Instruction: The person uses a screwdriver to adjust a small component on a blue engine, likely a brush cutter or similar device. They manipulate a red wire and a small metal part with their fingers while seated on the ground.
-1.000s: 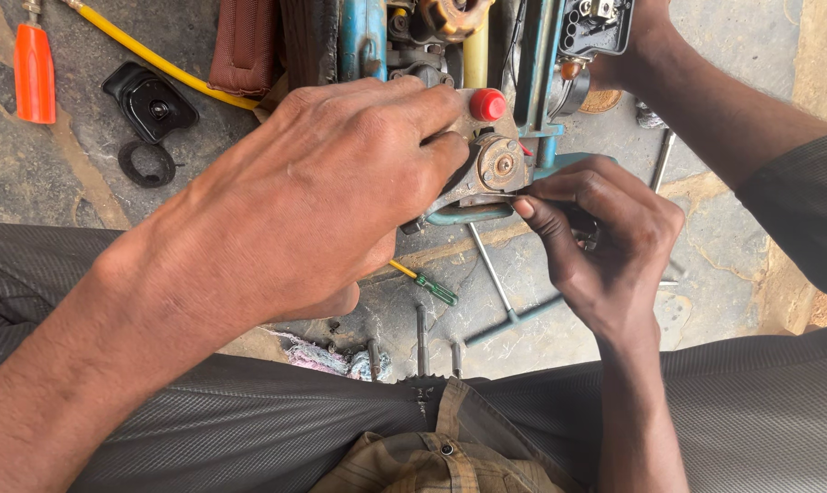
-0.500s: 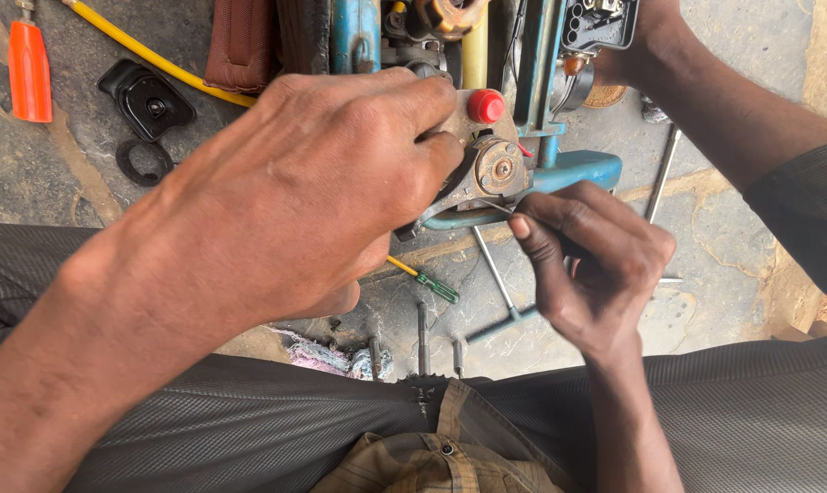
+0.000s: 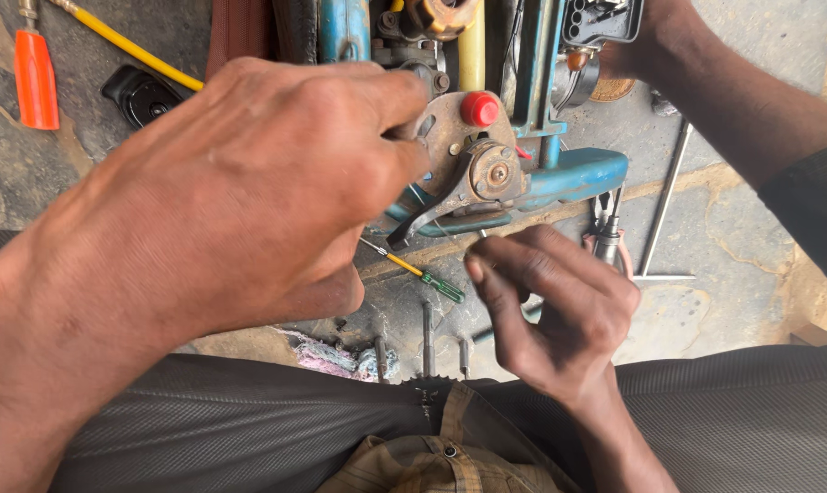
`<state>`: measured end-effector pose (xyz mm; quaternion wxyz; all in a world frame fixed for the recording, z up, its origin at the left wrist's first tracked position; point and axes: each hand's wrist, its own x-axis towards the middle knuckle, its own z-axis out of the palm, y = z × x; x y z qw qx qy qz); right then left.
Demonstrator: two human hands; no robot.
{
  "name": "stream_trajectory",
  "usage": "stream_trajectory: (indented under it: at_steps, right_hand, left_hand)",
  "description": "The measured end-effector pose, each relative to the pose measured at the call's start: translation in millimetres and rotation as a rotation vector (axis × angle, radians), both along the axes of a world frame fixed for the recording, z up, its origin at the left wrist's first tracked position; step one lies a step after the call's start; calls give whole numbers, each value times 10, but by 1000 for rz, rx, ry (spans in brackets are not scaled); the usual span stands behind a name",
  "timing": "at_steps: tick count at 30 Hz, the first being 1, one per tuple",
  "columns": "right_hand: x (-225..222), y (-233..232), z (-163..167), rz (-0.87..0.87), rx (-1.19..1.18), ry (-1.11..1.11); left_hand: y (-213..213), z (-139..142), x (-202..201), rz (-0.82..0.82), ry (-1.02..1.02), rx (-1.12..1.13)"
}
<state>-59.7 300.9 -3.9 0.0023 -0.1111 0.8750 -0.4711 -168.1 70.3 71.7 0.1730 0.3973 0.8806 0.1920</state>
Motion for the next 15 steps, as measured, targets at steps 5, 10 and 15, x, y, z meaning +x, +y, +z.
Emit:
stream_trajectory:
  at_steps: [5,10,15]
  right_hand:
    - [-19,-39,70,-61,68,-49]
    - [-17,-96,170,-123,119,-120]
    - [40,-171,253,-155,113,-107]
  left_hand:
    - [16,-99,69,-45,78,-47]
    - [21,-109,115,-17,162,79]
    - [45,-105,137,-14,137,62]
